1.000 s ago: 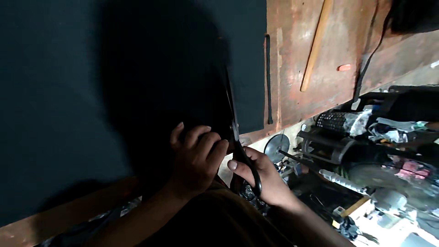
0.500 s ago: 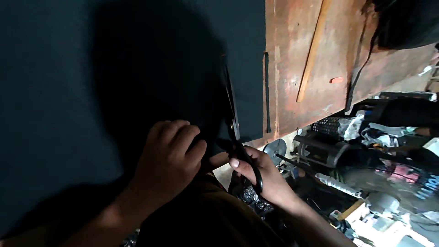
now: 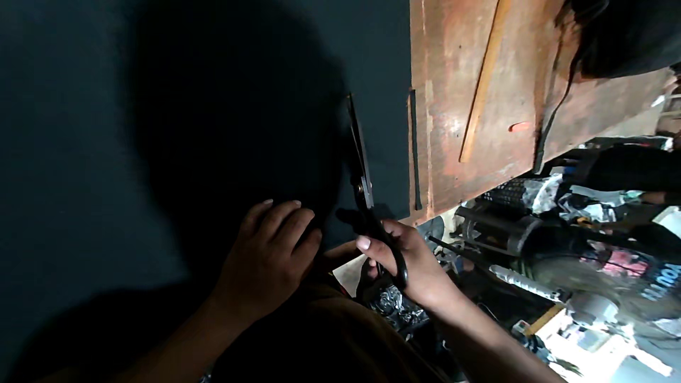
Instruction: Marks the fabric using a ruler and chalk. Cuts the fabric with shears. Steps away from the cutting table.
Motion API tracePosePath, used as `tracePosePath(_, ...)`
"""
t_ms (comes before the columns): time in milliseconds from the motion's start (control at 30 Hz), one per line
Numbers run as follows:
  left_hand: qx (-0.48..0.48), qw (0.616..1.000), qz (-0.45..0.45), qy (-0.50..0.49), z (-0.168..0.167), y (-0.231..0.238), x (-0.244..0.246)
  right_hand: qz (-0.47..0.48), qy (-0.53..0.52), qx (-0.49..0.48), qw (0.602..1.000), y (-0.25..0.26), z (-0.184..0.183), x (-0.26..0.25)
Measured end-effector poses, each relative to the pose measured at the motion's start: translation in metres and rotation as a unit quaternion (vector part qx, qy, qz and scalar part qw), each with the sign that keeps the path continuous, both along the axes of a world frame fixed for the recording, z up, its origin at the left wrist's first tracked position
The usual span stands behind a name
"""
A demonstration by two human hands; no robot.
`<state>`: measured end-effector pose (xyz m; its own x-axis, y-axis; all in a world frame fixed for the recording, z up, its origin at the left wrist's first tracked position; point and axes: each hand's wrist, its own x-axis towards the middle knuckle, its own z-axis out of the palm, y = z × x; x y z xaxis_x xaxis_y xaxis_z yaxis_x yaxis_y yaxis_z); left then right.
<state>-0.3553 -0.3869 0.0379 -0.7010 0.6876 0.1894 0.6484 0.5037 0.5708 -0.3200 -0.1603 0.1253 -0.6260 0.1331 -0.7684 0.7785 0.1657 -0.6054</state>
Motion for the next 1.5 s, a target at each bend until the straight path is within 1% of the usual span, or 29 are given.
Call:
tracePosePath(67,-0.001,1.0,0.004,0.002,0.0,0.001,0.0,-0.008,0.002,0.005,1.0,-0.001,-0.003,-0.004)
tracePosePath(167,0.001,1.0,0.005,0.004,-0.001,0.0,0.0,0.005,0.01,0.023,1.0,-0.001,-0.008,-0.004)
tracePosePath(300,0.0,1.0,0.007,0.0,0.0,-0.001,0.0,0.004,-0.005,0.021,1.0,-0.004,-0.004,-0.008)
tracePosePath(433,-0.003,1.0,0.012,-0.007,0.0,-0.004,-0.001,-0.003,-0.011,0.042,0.999,-0.009,-0.007,-0.015)
tracePosePath(500,-0.002,0.999,0.019,-0.029,0.005,-0.004,-0.002,-0.006,-0.025,0.042,0.999,-0.009,-0.006,-0.015)
tracePosePath(600,0.027,0.998,0.016,-0.056,0.026,0.001,-0.022,0.007,-0.042,-0.006,0.999,0.0,0.011,-0.002)
tracePosePath(667,0.061,0.997,-0.038,-0.016,0.041,0.015,-0.049,0.011,-0.019,-0.045,0.999,0.009,0.022,0.033)
tracePosePath(700,0.087,0.992,-0.087,0.012,0.044,0.026,-0.065,0.01,0.01,-0.057,0.998,0.012,0.025,0.057)
tracePosePath(767,0.13,0.968,-0.206,0.066,0.042,0.06,-0.099,-0.009,0.07,-0.069,0.995,0.012,0.03,0.109)
tracePosePath(800,0.133,0.949,-0.271,0.088,0.038,0.079,-0.114,-0.036,0.095,-0.075,0.992,0.009,0.029,0.135)
tracePosePath(867,0.081,0.912,-0.386,0.116,0.028,0.114,-0.137,-0.115,0.126,-0.09,0.981,-0.005,0.024,0.18)
tracePosePath(900,0.037,0.898,-0.423,0.117,0.022,0.127,-0.143,-0.157,0.136,-0.093,0.974,-0.015,0.02,0.199)
tracePosePath(933,-0.016,0.892,-0.44,0.107,0.017,0.136,-0.144,-0.193,0.14,-0.094,0.967,-0.025,0.017,0.214)
tracePosePath(1000,-0.112,0.897,-0.422,0.073,0.011,0.144,-0.136,-0.249,0.154,-0.109,0.95,-0.044,0.007,0.237)
tracePosePath(1033,-0.136,0.904,-0.399,0.064,0.01,0.146,-0.126,-0.27,0.168,-0.127,0.94,-0.053,-0.001,0.245)
tracePosePath(1133,-0.185,0.924,-0.331,0.055,0.01,0.153,-0.092,-0.314,0.196,-0.167,0.914,-0.077,-0.025,0.254)
tracePosePath(1233,-0.218,0.929,-0.293,0.057,0.014,0.165,-0.07,-0.32,0.228,-0.192,0.9,-0.087,-0.045,0.247)
tracePosePath(1300,-0.199,0.937,-0.283,0.049,0.016,0.17,-0.069,-0.312,0.245,-0.206,0.895,-0.087,-0.057,0.242)
tracePosePath(1433,-0.045,0.961,-0.269,0.056,0.025,0.161,-0.098,-0.304,0.262,-0.249,0.882,-0.087,-0.071,0.238)
tracePosePath(1500,-0.005,0.966,-0.25,0.07,0.034,0.156,-0.123,-0.299,0.265,-0.254,0.881,-0.086,-0.072,0.237)
